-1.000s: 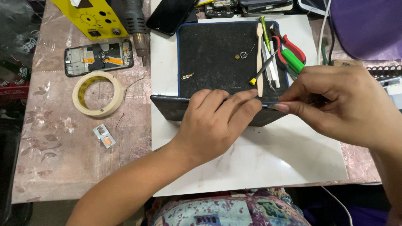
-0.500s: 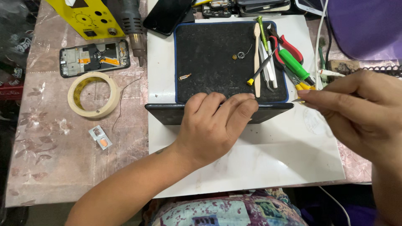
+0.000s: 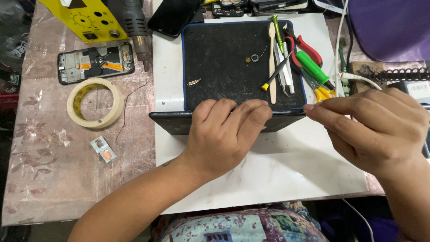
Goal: The person uses a metal prying tool to separate the back cover of a black tablet from its frame. After removing the cover, they use a screwdriver to unscrew and remove several screws from the internal metal shielding plate.
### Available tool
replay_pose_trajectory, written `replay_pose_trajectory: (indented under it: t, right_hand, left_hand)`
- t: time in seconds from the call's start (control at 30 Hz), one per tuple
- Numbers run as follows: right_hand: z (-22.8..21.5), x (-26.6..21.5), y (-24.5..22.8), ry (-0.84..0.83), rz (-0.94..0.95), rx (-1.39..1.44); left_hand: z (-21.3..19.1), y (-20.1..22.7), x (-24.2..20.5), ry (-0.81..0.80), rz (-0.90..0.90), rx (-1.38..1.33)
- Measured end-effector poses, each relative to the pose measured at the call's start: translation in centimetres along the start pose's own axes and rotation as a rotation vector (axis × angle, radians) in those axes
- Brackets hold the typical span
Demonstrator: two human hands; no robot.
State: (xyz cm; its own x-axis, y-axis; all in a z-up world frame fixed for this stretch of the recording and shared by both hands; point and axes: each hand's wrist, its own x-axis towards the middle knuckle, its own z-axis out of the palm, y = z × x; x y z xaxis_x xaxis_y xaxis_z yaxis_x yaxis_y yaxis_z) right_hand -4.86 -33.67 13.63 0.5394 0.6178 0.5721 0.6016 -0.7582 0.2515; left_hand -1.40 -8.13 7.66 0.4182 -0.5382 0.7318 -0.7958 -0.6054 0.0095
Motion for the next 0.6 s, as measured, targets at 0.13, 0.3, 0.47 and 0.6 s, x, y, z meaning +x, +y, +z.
replay_pose_trajectory:
  t: [0.13,0.3,0.47,0.6]
  right_hand:
    - [-0.3,0.5,-0.3,-0.014,-0.026,-0.051]
    - [-1.3,0.9,-0.6,-0.112,-0.062,-0.167]
    - [-1.9,0.9,0.1,-0.235,-0.084,-0.144]
    - [-1.2,0.9,1.7,-0.29,-0.066,-0.003]
  left_hand:
    - [0.0,-0.1,0.1,-0.008,0.002,-0.004]
    - [0.0,-0.1,0.1,-0.003,0.0,0.003]
    - [0.0,0.0,0.3,-0.003,-0.006,-0.009]
    - [0.1,0.1,0.2,0.014,-0.005,-0.007]
